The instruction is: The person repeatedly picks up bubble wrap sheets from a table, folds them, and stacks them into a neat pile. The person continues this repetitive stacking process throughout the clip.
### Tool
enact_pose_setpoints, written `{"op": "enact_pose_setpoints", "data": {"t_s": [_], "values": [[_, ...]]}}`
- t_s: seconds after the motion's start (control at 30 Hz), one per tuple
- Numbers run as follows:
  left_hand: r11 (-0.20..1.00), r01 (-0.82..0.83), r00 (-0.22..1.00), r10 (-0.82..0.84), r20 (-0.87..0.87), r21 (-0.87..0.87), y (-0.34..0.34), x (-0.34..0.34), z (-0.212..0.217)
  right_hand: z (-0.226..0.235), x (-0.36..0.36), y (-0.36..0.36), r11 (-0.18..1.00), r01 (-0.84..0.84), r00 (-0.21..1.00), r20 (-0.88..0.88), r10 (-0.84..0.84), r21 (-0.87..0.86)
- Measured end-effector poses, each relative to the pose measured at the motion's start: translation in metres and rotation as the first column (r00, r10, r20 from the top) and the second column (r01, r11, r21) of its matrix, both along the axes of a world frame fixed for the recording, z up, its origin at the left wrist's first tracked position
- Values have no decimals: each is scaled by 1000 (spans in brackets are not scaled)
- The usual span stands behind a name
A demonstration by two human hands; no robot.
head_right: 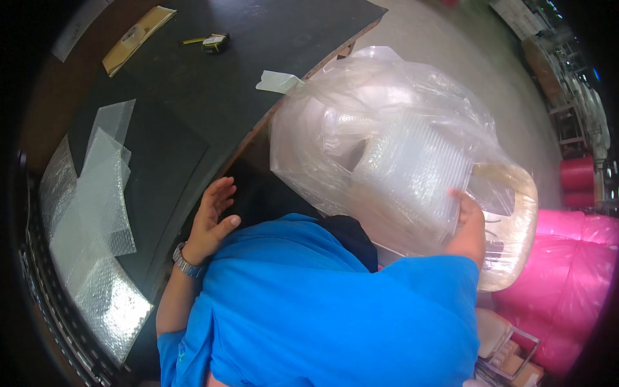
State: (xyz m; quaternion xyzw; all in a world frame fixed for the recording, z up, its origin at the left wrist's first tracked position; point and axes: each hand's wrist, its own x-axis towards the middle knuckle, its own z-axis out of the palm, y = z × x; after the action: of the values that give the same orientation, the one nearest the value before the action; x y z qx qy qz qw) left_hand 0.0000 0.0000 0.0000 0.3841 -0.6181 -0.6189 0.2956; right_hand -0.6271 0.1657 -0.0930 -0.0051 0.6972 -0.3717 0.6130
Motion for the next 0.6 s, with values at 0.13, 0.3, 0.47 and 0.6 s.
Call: {"op": "enact_pose_setpoints", "data": {"t_s": [0.13, 0.3, 0.47, 0.6], "values": [[997, -51, 995, 46, 87, 50, 3, 10, -9, 24, 62, -20, 808, -13, 688, -581, 435, 589], [988, -144, 989, 142, 52, 53, 8, 16, -12, 20, 87, -125, 588, 63, 288, -579, 763, 806], [965, -243, 970, 240, 46, 93, 25, 38, -9, -18, 95, -216, 520, -264, -45, -549, 834, 812], [935, -332, 943, 334, 7, 128, 41, 52, -13, -73, 146, -292, 376, -622, -135, -567, 813, 687]]}}
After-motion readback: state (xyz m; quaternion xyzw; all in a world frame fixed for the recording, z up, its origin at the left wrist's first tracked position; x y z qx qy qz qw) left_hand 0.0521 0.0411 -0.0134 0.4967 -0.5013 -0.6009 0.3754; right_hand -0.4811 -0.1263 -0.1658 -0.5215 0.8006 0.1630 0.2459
